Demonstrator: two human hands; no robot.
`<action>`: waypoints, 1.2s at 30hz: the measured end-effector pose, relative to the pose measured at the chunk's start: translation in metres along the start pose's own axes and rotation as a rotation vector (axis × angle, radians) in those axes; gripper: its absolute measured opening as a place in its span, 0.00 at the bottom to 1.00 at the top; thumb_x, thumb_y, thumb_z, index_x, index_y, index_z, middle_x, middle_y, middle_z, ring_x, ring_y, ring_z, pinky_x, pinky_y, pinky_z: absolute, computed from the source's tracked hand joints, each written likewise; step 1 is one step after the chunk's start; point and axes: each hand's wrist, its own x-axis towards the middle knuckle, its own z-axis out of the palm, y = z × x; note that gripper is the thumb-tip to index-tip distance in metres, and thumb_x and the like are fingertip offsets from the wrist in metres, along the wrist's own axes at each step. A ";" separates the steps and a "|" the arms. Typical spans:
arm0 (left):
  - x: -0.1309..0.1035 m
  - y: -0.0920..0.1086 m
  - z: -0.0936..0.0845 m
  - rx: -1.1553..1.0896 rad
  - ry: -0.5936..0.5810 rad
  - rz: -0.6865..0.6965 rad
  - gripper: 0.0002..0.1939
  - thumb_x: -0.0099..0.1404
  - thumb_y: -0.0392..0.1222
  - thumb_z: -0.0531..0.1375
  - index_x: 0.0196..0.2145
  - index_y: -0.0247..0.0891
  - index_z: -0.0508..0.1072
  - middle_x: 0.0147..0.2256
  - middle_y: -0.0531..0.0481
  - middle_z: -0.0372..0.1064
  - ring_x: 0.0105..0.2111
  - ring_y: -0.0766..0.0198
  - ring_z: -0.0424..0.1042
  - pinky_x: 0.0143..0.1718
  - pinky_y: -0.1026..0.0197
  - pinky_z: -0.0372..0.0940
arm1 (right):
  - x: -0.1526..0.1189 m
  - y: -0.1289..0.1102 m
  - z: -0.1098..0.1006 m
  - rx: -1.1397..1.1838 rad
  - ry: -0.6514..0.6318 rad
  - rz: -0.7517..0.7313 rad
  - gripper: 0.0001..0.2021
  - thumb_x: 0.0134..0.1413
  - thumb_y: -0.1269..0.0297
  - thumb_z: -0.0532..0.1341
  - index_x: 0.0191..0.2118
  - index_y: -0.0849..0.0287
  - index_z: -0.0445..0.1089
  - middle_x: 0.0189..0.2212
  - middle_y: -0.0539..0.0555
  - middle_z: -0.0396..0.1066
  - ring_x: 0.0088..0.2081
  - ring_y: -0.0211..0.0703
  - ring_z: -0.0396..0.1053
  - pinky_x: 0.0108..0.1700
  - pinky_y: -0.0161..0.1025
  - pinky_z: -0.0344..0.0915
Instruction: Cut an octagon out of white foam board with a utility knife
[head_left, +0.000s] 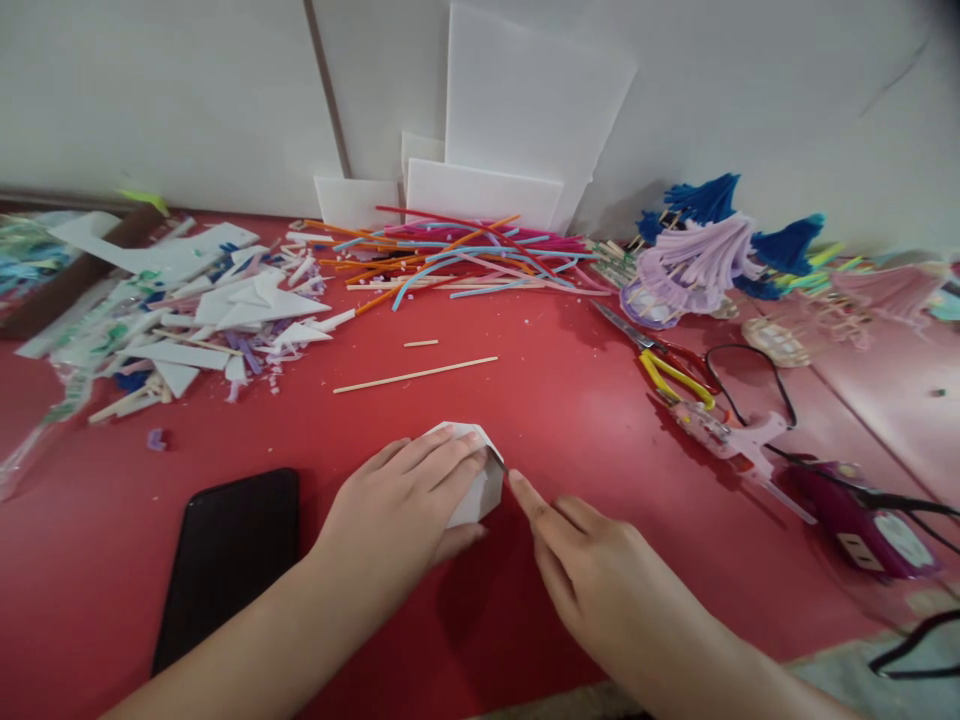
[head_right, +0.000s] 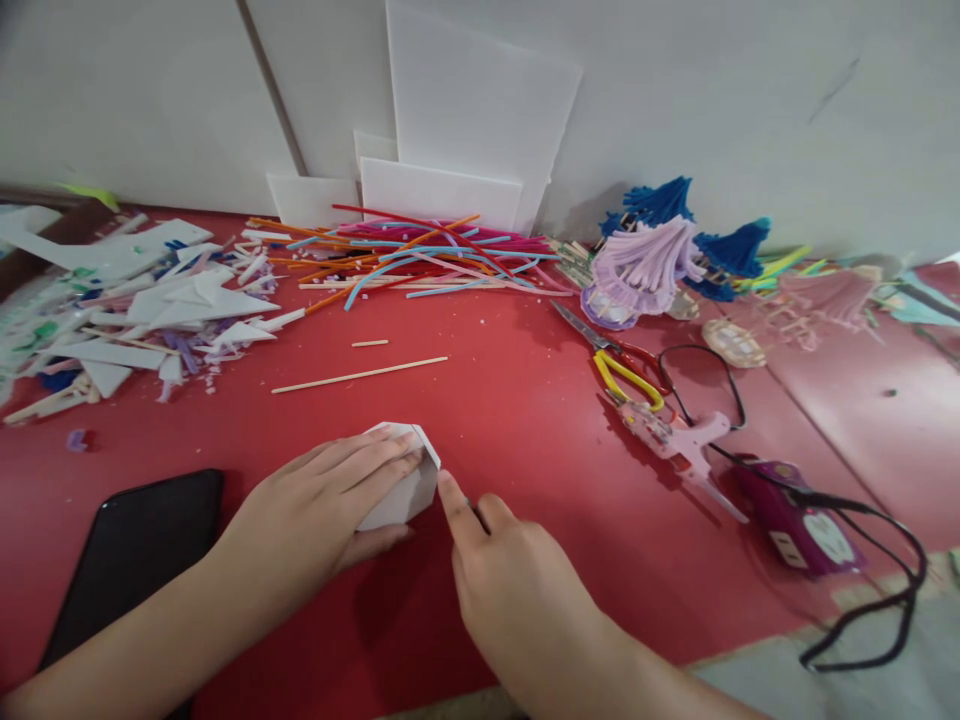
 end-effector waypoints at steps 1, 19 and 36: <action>0.000 0.000 0.000 -0.001 0.000 -0.002 0.27 0.63 0.51 0.62 0.57 0.37 0.66 0.55 0.42 0.68 0.56 0.50 0.67 0.53 0.49 0.65 | -0.003 0.000 0.001 0.013 -0.003 0.008 0.27 0.54 0.78 0.49 0.60 0.70 0.65 0.27 0.60 0.73 0.20 0.40 0.69 0.20 0.33 0.65; 0.030 -0.007 -0.028 -0.177 -0.109 -0.070 0.16 0.71 0.37 0.48 0.50 0.40 0.71 0.47 0.45 0.73 0.47 0.53 0.69 0.49 0.47 0.60 | -0.006 0.055 -0.035 0.375 0.278 0.060 0.20 0.61 0.65 0.54 0.57 0.57 0.69 0.34 0.57 0.78 0.29 0.45 0.75 0.33 0.39 0.72; 0.097 -0.060 -0.055 -0.059 -0.220 -0.081 0.07 0.66 0.38 0.56 0.38 0.40 0.74 0.39 0.51 0.73 0.38 0.62 0.71 0.37 0.62 0.61 | 0.056 0.099 -0.006 1.210 0.316 0.416 0.30 0.52 0.57 0.63 0.61 0.61 0.64 0.19 0.46 0.69 0.17 0.37 0.67 0.20 0.35 0.66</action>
